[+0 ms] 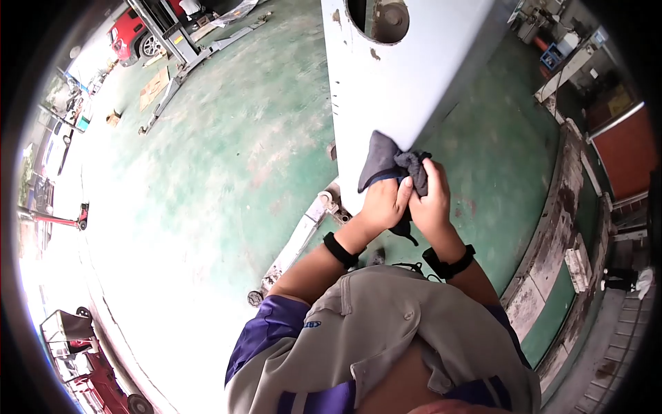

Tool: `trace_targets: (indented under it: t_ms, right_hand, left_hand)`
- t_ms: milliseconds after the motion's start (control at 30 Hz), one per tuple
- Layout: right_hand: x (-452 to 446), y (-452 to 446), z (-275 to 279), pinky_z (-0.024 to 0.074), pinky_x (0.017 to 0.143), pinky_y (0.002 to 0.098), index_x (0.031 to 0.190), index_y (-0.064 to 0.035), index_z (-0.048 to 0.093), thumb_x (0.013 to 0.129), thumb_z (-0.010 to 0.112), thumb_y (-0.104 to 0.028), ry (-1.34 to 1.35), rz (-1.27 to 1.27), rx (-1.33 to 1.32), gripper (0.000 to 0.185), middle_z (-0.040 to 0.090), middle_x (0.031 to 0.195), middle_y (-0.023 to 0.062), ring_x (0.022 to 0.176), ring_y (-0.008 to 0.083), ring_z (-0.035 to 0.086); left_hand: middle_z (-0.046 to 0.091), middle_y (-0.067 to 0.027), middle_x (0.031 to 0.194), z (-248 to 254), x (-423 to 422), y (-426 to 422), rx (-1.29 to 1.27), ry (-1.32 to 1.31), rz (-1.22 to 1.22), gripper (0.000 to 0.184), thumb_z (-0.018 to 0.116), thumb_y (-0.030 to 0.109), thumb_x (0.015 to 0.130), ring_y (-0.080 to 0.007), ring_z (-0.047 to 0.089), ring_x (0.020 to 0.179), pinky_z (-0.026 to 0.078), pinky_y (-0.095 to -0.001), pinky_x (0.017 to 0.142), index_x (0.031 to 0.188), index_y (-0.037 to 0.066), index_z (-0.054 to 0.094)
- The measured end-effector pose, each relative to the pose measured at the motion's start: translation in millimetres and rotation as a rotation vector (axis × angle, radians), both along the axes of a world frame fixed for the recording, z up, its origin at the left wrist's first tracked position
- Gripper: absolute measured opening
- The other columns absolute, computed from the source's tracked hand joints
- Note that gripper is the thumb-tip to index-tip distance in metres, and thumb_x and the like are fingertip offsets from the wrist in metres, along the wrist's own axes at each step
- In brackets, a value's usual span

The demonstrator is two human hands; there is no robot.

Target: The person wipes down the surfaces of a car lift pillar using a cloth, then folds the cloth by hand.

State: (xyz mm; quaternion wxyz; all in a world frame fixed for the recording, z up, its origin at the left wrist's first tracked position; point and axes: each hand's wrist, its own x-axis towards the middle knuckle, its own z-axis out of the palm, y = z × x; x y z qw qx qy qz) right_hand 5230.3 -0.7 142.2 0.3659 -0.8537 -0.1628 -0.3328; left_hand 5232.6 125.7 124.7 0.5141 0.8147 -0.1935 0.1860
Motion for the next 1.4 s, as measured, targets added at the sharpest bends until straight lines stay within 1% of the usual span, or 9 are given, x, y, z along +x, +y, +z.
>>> trace_targets:
  t_ms: [167,300,400,533,800,1067,1200,1333,1400]
  right_hand:
    - [20,8,123,0.0469,0.083,0.043,0.112,-0.0019,0.058,0.071,0.071,0.001,-0.567,0.023,-0.098,0.042,0.059,0.106,0.0171,0.095,0.0355,0.058]
    - [47,18,167,0.0432,0.087,0.0406,0.107,-0.0088,0.063,0.078,0.068,-0.009,-0.78,0.093,-0.341,0.029,0.063,0.108,0.009,0.101,0.0274,0.061]
    - [57,21,145,0.0221,0.108,0.0456,0.11,-0.0194,0.063,0.084,0.061,-0.018,-0.64,0.135,-0.518,0.026,0.063,0.111,0.0003,0.11,0.0178,0.059]
    - [67,24,110,0.0162,0.112,0.048,0.108,-0.0234,0.063,0.087,0.053,-0.024,-0.673,0.183,-0.751,0.023,0.063,0.111,-0.0022,0.112,0.0134,0.059]
    - [77,23,40,0.0258,0.112,0.0372,0.121,-0.0024,0.054,0.085,0.049,-0.023,-0.652,0.417,-1.15,0.042,0.059,0.111,0.0173,0.111,0.0263,0.056]
    - [73,-8,-41,0.0226,0.113,0.0376,0.123,-0.0076,0.054,0.086,0.048,-0.022,-0.504,0.706,-1.079,0.041,0.055,0.121,0.0122,0.123,0.0246,0.049]
    - [64,-21,1,0.033,0.104,0.0394,0.115,-0.0099,0.06,0.082,0.052,-0.017,-0.379,0.832,-0.869,0.034,0.057,0.116,0.0104,0.115,0.0259,0.053]
    - [63,-30,77,0.032,0.097,0.0421,0.109,-0.0126,0.065,0.082,0.056,-0.018,-0.543,0.707,-0.639,0.028,0.059,0.115,0.009,0.112,0.026,0.054]
    - [71,-30,116,0.0324,0.091,0.0394,0.109,-0.014,0.065,0.084,0.059,-0.015,-0.695,0.606,-0.495,0.026,0.061,0.114,0.0071,0.11,0.0245,0.056]
  left_hand:
    - [0.053,-0.0263,0.086,101,41,7,-0.126,-0.52,-0.037,0.033,0.045,0.027,0.097,-0.0451,0.05,0.081,0.037,-0.0511,0.074,0.09,-0.004,0.052]
    - [0.053,-0.0275,0.101,114,54,-4,-0.228,-0.514,0.061,0.031,0.037,0.023,0.099,-0.0459,0.048,0.095,0.035,-0.0521,0.085,0.104,-0.005,0.051]
    - [0.055,-0.0269,0.112,85,54,-8,-0.295,-0.403,0.104,0.034,0.031,0.018,0.099,-0.0465,0.049,0.103,0.036,-0.0523,0.089,0.115,-0.004,0.051]
    - [0.051,-0.0272,0.128,30,54,-21,-0.418,-0.316,0.23,0.042,0.027,0.017,0.099,-0.0442,0.049,0.118,0.038,-0.0458,0.101,0.13,-0.005,0.046]
    - [0.036,-0.0197,0.146,-67,37,-41,-0.675,0.123,0.244,0.055,0.033,0.031,0.101,-0.0299,0.033,0.137,0.028,-0.0376,0.112,0.144,-0.002,0.027]
    - [0.054,-0.0212,0.129,-130,21,-52,-0.536,0.374,0.442,0.043,0.044,0.025,0.097,-0.0302,0.051,0.12,0.04,-0.0389,0.102,0.131,0.0,0.048]
    - [0.061,-0.0216,0.118,-102,16,-64,-0.378,0.178,0.525,0.036,0.045,0.021,0.095,-0.0328,0.057,0.114,0.045,-0.0387,0.095,0.122,0.0,0.056]
    - [0.061,-0.024,0.113,22,14,-52,-0.476,-0.06,0.369,0.033,0.045,0.019,0.092,-0.0393,0.057,0.108,0.044,-0.0446,0.093,0.116,0.0,0.056]
    - [0.048,-0.0238,0.133,75,23,-36,-0.276,-0.328,0.31,0.04,0.039,0.018,0.097,-0.039,0.044,0.126,0.032,-0.0426,0.107,0.131,-0.001,0.047]
